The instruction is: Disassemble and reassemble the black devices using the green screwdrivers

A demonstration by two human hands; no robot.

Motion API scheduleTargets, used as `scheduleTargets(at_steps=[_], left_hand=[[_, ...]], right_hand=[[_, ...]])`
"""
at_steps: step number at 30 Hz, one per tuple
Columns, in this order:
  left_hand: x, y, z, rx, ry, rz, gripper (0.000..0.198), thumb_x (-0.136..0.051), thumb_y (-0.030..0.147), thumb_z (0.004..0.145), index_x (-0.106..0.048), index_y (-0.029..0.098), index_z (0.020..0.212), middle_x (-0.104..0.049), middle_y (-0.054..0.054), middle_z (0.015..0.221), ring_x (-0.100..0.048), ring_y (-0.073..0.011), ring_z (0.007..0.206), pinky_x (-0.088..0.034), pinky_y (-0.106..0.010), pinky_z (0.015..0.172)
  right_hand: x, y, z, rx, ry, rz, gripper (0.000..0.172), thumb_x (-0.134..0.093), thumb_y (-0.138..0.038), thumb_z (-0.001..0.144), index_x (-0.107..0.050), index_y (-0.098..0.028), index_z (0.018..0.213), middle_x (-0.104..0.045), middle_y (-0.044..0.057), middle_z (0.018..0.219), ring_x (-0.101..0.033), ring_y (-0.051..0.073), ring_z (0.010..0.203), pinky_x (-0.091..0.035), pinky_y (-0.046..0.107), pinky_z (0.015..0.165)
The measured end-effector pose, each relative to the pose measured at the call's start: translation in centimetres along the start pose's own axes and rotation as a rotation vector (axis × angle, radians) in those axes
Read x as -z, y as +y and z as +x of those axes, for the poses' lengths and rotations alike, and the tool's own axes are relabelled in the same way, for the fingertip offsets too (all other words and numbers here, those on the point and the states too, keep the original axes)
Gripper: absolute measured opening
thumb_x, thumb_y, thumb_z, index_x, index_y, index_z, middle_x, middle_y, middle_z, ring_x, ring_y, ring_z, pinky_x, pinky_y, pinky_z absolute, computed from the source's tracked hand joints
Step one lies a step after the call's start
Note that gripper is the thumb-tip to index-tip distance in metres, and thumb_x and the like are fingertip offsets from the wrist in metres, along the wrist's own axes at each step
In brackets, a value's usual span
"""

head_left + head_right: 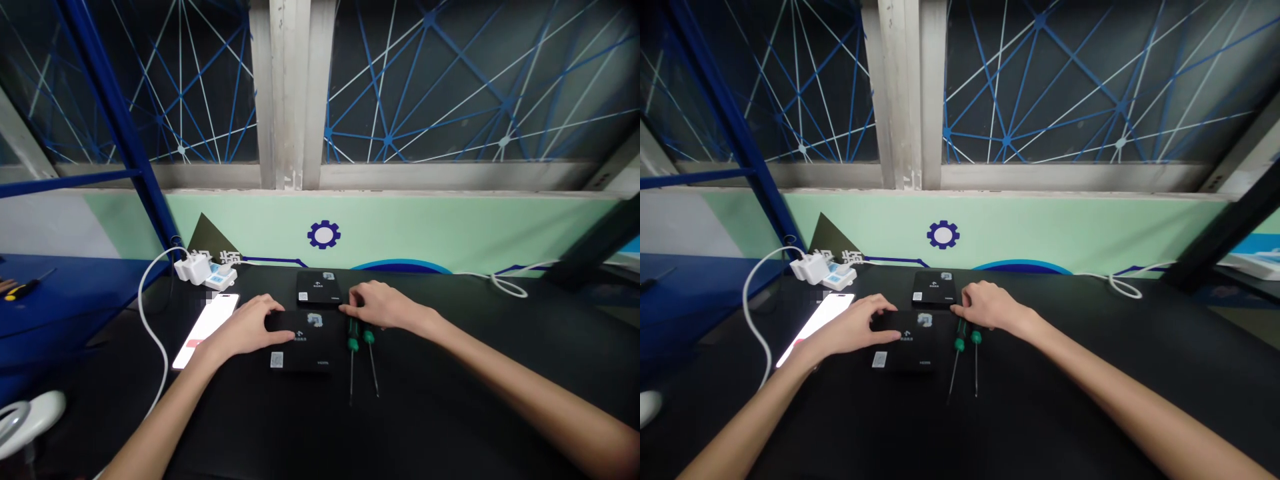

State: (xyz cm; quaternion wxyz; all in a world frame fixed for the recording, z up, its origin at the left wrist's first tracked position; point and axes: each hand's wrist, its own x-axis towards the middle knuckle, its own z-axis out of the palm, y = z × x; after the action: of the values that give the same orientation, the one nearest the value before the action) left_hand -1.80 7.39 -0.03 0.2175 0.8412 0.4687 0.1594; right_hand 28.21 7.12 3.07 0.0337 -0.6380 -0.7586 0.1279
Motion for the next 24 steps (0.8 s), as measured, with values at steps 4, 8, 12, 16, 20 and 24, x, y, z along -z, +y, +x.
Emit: scheduleTargets(at_steps=[4, 8, 12, 16, 20, 24], left_hand=[[-0.4, -0.3, 0.2, -0.026, 0.053, -0.042, 0.037, -0.064, 0.054, 0.086, -0.071, 0.026, 0.108, -0.067, -0.006, 0.108, -0.064, -0.0259, 0.095, -0.047, -0.033, 0.077], [-1.0, 0.2, 0.6, -0.027, 0.162, -0.130, 0.018, -0.064, 0.041, 0.087, -0.073, 0.027, 0.092, -0.066, -0.002, 0.092, -0.062, -0.0231, 0.084, -0.042, -0.031, 0.069], [-1.5, 1.1, 0.8, -0.028, 0.270, -0.245, 0.005, -0.066, 0.029, 0.082, -0.070, 0.026, 0.080, -0.062, 0.000, 0.082, -0.057, -0.0210, 0.078, -0.038, -0.031, 0.069], [-1.8, 1.9, 1.1, 0.017, 0.393, -0.493, 0.013, -0.070, 0.026, 0.076, -0.062, 0.023, 0.066, -0.056, 0.001, 0.072, -0.050, -0.0176, 0.071, -0.035, -0.029, 0.066], [-1.8, 2.0, 1.6, 0.114, 0.451, -0.892, 0.036, -0.064, 0.039, 0.081, -0.042, 0.022, 0.057, -0.042, 0.004, 0.061, -0.040, -0.0122, 0.057, -0.035, -0.026, 0.056], [-1.6, 1.2, 1.9, 0.217, 0.394, -1.285, 0.052, -0.064, 0.041, 0.078, -0.020, 0.024, 0.056, -0.023, 0.009, 0.053, -0.023, -0.0075, 0.044, -0.027, -0.023, 0.042]], right_hand=[[0.5, 0.1, -0.2, 0.003, 0.076, -0.093, 0.034, -0.059, -0.050, 0.089, -0.065, -0.022, 0.071, -0.072, 0.008, 0.075, -0.067, 0.027, 0.074, -0.041, 0.033, 0.057], [0.9, -0.2, -0.5, 0.116, 0.127, -0.075, 0.033, -0.059, -0.051, 0.089, -0.068, -0.022, 0.075, -0.073, 0.006, 0.077, -0.067, 0.026, 0.073, -0.041, 0.033, 0.059], [0.8, -0.5, -0.5, 0.355, 0.089, 0.006, 0.030, -0.062, -0.051, 0.088, -0.070, -0.022, 0.081, -0.074, 0.004, 0.084, -0.067, 0.023, 0.073, -0.043, 0.032, 0.061], [0.1, -1.1, -0.5, 0.451, 0.133, -0.012, 0.026, -0.062, -0.045, 0.090, -0.071, -0.022, 0.090, -0.074, 0.005, 0.090, -0.067, 0.023, 0.077, -0.046, 0.033, 0.066], [-0.7, -1.8, -0.7, 0.514, 0.152, 0.001, 0.045, -0.066, -0.056, 0.086, -0.072, -0.019, 0.111, -0.074, 0.010, 0.107, -0.067, 0.030, 0.098, -0.051, 0.041, 0.085], [-1.5, -2.5, -0.9, 0.572, 0.148, 0.009, 0.079, -0.074, -0.069, 0.072, -0.065, -0.015, 0.130, -0.071, 0.015, 0.115, -0.061, 0.035, 0.107, -0.047, 0.049, 0.097]])
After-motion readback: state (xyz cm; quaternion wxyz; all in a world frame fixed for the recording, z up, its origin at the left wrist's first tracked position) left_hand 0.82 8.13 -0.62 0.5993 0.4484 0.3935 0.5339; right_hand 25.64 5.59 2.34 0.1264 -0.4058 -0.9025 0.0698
